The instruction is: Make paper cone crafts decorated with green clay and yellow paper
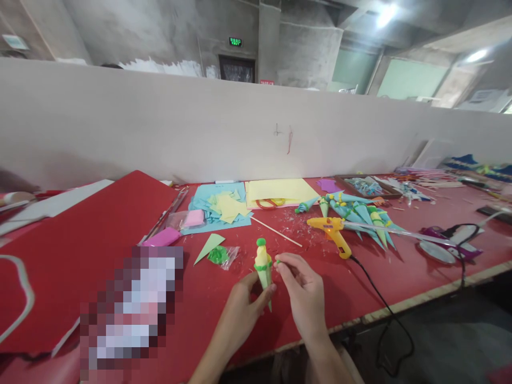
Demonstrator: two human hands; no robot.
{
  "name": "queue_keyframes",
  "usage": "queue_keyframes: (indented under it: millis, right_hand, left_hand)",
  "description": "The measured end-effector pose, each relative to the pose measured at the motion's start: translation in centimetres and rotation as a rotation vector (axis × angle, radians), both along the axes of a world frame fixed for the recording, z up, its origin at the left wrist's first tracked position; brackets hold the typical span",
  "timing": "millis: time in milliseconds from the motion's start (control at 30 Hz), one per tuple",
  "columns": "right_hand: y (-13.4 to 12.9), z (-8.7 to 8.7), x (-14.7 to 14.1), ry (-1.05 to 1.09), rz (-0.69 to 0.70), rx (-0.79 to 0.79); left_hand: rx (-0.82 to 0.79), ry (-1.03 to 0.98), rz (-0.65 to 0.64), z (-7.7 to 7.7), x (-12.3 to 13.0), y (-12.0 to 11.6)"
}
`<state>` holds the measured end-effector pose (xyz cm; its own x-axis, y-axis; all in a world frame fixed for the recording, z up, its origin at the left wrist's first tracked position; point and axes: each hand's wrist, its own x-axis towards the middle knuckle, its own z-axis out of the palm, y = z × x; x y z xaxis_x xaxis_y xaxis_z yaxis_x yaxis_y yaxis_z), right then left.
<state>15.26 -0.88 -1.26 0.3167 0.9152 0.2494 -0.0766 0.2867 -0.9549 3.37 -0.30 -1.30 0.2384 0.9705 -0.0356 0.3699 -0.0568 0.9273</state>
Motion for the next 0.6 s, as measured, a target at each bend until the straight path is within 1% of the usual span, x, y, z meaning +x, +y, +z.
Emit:
queue_keyframes:
  millis: [133, 233, 367, 467, 600]
  right_hand:
    - [0.0, -0.1, -0.2, -0.01, -0.003, 0.04]
    - [0.1, -0.1, -0.4, -0.031, -0.002, 0.079]
    - [0.2, -0.4, -0.7, -0.065, 0.052, 0.046]
    - [0.3, -0.6, -0.7, -0.089, 0.051, 0.016]
    - [0.1, -0.3, -0.6, -0.089, 0.068, 0.02]
  left_hand:
    - [0.031, -0.006, 0.004, -0.1, -0.2, 0.0]
    - [0.023, -0.01, 0.005, -0.3, -0.3, 0.0]
    - [0.022, 0.004, 0.013, -0.3, -0.6, 0.1]
    - [0.034, 0.064, 0.029, 0.1, -0.9, -0.1]
    - [0.051, 0.143, 0.033, 1.0, -1.0, -0.6]
